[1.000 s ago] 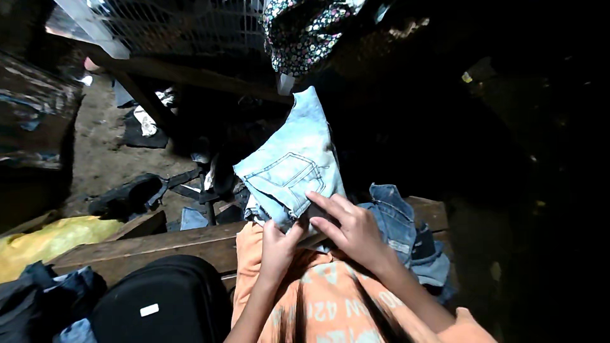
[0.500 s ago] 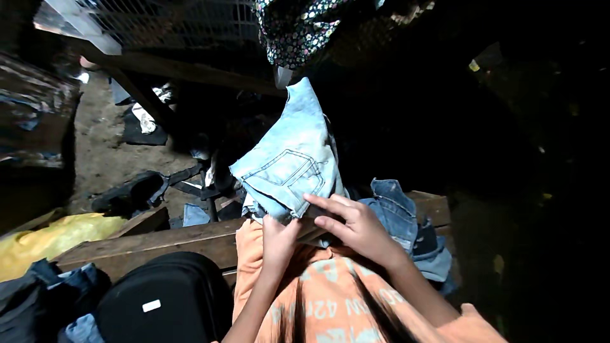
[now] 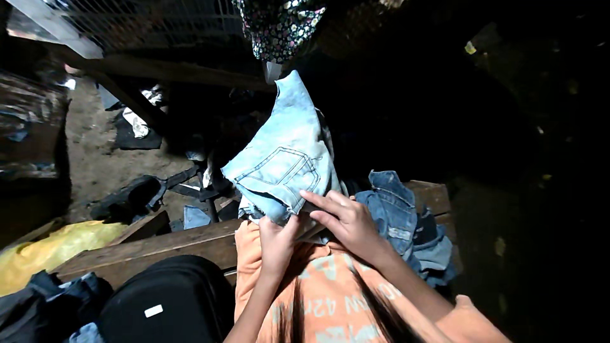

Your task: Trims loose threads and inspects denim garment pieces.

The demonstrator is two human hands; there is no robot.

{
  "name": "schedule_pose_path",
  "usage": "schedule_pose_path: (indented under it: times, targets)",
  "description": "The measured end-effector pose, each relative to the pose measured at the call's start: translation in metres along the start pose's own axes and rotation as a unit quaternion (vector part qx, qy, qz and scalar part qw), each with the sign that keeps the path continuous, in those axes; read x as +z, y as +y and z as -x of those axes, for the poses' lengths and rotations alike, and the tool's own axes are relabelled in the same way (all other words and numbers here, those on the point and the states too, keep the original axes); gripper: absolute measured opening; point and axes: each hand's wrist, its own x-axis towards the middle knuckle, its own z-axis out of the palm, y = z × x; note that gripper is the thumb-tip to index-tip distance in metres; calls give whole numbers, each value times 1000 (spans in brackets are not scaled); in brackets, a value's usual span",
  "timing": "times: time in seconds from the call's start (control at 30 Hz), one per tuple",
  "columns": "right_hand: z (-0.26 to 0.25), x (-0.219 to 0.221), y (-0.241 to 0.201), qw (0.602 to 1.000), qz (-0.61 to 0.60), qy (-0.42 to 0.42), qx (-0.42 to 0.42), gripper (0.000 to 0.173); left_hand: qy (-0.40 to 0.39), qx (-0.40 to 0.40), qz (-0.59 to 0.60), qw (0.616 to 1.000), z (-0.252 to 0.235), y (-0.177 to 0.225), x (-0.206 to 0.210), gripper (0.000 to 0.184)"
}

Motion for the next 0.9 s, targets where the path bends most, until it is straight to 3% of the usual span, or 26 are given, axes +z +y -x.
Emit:
schedule_pose_path:
  times: [0.1,0.17,0.3,0.47,0.7,0.9]
  targets:
    - [-8,-15,2,959,-249,-108,78,37,11,-33,10,999,-1,6,3,22]
    - [-10,-19,0,936,-307,-135,103,37,11,-64,-1,998,-3,12,4,31]
    - [0,-21,-4,992,-65,-93,46,43,10,-71,-3,997,-5,14,4,40]
    - [12,-13,-5,993,120,-11,-18,46,9,-56,34,998,-2,5,-2,43]
    - [10,-9,-5,989,146,19,-33,43,7,-24,31,999,0,2,0,40]
    - [9,-13,-3,997,76,-10,1,43,-32,39,-67,996,0,-1,-1,29]
